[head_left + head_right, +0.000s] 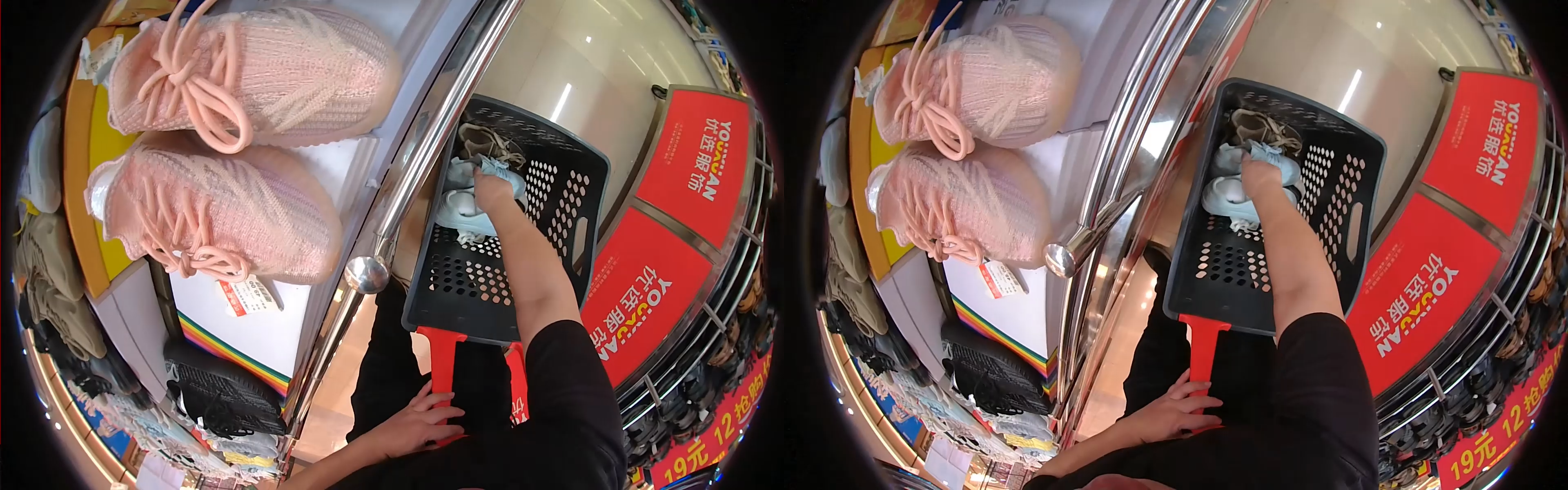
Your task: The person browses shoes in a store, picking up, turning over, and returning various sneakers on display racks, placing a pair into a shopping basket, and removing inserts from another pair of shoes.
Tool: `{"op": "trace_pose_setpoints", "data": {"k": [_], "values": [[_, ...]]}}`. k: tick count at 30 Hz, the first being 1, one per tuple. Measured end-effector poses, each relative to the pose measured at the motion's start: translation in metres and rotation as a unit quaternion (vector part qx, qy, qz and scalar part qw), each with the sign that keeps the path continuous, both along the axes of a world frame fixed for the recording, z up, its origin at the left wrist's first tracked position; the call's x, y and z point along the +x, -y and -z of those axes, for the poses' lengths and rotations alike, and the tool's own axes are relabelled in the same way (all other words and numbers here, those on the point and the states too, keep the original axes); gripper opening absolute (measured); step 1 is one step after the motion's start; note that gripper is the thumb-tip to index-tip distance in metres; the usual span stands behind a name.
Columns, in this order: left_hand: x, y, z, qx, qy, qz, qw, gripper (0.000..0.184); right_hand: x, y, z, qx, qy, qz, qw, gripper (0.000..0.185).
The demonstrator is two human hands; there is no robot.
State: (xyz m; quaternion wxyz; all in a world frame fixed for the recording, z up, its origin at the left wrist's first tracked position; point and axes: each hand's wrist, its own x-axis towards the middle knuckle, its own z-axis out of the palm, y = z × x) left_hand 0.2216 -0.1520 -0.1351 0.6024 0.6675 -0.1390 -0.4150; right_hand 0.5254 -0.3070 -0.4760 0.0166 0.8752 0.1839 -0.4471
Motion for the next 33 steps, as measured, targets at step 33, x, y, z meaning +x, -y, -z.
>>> {"op": "trace_pose_setpoints", "data": {"k": [33], "values": [[-0.08,-0.112,-0.124,0.182,0.179,-0.464,0.848,0.068,-0.159,-0.16,-0.525,0.363,0.233,0.14,0.891,0.049]]}}
